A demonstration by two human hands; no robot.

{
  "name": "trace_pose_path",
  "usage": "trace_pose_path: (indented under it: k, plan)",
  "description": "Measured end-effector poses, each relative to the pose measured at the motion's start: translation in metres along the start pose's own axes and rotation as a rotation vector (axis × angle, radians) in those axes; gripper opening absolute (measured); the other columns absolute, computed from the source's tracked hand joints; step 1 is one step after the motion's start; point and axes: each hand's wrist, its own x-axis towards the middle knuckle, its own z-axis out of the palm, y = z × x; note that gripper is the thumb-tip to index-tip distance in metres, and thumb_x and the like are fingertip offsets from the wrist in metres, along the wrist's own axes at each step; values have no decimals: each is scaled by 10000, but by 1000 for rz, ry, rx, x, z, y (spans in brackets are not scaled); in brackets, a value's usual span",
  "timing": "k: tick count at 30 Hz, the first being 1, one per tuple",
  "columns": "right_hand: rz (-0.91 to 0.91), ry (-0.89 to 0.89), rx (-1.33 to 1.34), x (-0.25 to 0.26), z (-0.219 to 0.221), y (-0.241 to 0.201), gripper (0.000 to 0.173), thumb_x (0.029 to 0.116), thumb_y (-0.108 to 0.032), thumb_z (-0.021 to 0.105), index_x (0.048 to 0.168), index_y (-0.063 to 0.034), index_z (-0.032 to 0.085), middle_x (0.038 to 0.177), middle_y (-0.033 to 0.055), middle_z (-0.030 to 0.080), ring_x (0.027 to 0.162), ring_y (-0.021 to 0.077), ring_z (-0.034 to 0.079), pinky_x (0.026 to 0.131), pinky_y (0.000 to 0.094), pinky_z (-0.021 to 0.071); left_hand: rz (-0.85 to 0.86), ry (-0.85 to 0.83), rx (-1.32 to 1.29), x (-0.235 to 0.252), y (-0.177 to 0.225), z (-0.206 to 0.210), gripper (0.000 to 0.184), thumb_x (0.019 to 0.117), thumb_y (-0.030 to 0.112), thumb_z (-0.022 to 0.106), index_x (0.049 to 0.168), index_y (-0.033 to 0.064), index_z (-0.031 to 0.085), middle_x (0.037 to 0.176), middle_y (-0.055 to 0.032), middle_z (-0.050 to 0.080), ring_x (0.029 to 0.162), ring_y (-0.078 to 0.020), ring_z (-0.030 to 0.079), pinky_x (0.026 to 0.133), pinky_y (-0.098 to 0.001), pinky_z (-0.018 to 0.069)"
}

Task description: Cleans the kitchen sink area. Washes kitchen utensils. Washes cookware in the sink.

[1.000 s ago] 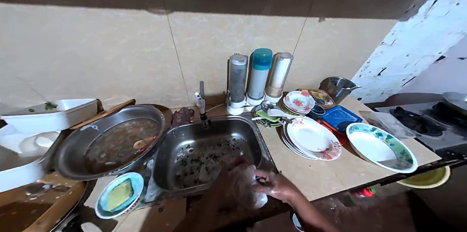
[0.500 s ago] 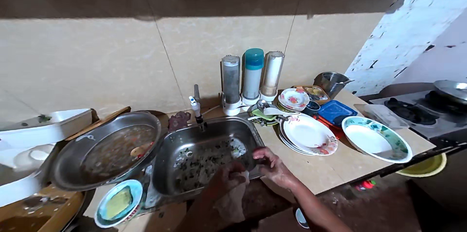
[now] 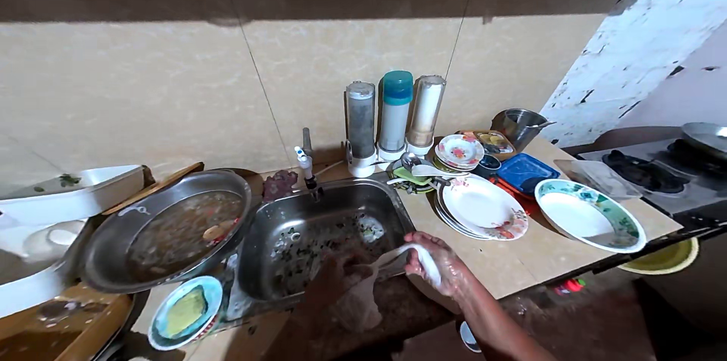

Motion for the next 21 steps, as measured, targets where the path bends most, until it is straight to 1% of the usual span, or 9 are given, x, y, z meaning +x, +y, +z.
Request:
trace_pose_path:
  k: [2, 5, 6, 8, 9, 11, 13, 16, 21]
  plan:
    - [-108, -56, 217, 4, -6, -7, 261, 1094, -209, 384, 1201, -72, 578, 1050, 38, 746, 906, 154, 736, 809, 329, 620, 31, -27, 51, -1, 2, 3, 269, 997, 177, 658, 1153, -38, 704, 1046, -143, 732, 942, -137, 687, 907, -306, 546]
    - [-343, -104, 139, 16, -24, -15, 454, 961, -195, 663, 1373, -32, 566, 1393, 106, 614, 1169, 236, 674, 942, 393, 595, 53, 23, 42, -1, 10, 6, 276, 1038, 158, 574, 1159, -62, 688, 1034, -148, 717, 932, -114, 654, 892, -276, 520]
    - [-370, -23, -38, 15, -24, -16, 394, 958, -129, 615, 1321, 17, 571, 1325, 113, 637, 1104, 208, 689, 908, 363, 603, 54, 39, 22, -2, 16, 6, 283, 1043, 130, 554, 1191, -80, 673, 1074, -165, 713, 973, -118, 653, 918, -270, 512]
    - [-278, 74, -431, 12, -18, -14, 142, 978, -87, 564, 1024, 26, 636, 916, 34, 701, 817, 105, 686, 771, 293, 591, 60, 68, -28, -1, 22, 9, 300, 1046, 84, 524, 1247, -104, 643, 1175, -205, 695, 1071, -145, 652, 992, -285, 494]
    - [-169, 18, -579, 9, -14, -11, 193, 1021, -120, 540, 983, 39, 644, 848, 34, 691, 779, 93, 675, 765, 288, 583, 59, 75, -65, 0, 23, 11, 308, 1050, 77, 507, 1265, -105, 631, 1204, -208, 682, 1096, -143, 643, 1009, -285, 486]
    - [-16, -142, -674, 6, -7, -1, 284, 1058, -176, 514, 1108, 65, 654, 967, 79, 700, 891, 108, 672, 842, 309, 568, 61, 61, -120, 3, 25, 17, 312, 1056, 82, 490, 1273, -101, 621, 1200, -186, 675, 1082, -106, 629, 996, -264, 485]
    - [-79, -177, -561, 5, -1, 14, 246, 997, -118, 598, 1174, 40, 665, 1044, 53, 702, 938, 79, 674, 868, 285, 581, 75, 32, -138, 7, 21, 25, 274, 1053, 92, 484, 1198, -82, 638, 1059, -116, 672, 948, -46, 604, 897, -226, 496]
    - [-214, 9, -297, 9, 6, 26, 85, 945, -8, 619, 930, -19, 702, 846, -11, 705, 779, 61, 674, 760, 259, 594, 58, 23, -125, 9, 14, 34, 272, 1058, 134, 479, 1134, -61, 652, 941, -90, 649, 832, -65, 582, 804, -258, 498]
    - [-150, 73, -153, 11, -1, 5, 163, 1048, -35, 431, 990, -13, 581, 851, 66, 731, 788, 167, 735, 776, 339, 627, -24, 108, -185, 5, -2, 37, 289, 1057, 124, 473, 1177, -79, 640, 916, -82, 645, 797, -53, 586, 771, -245, 513]
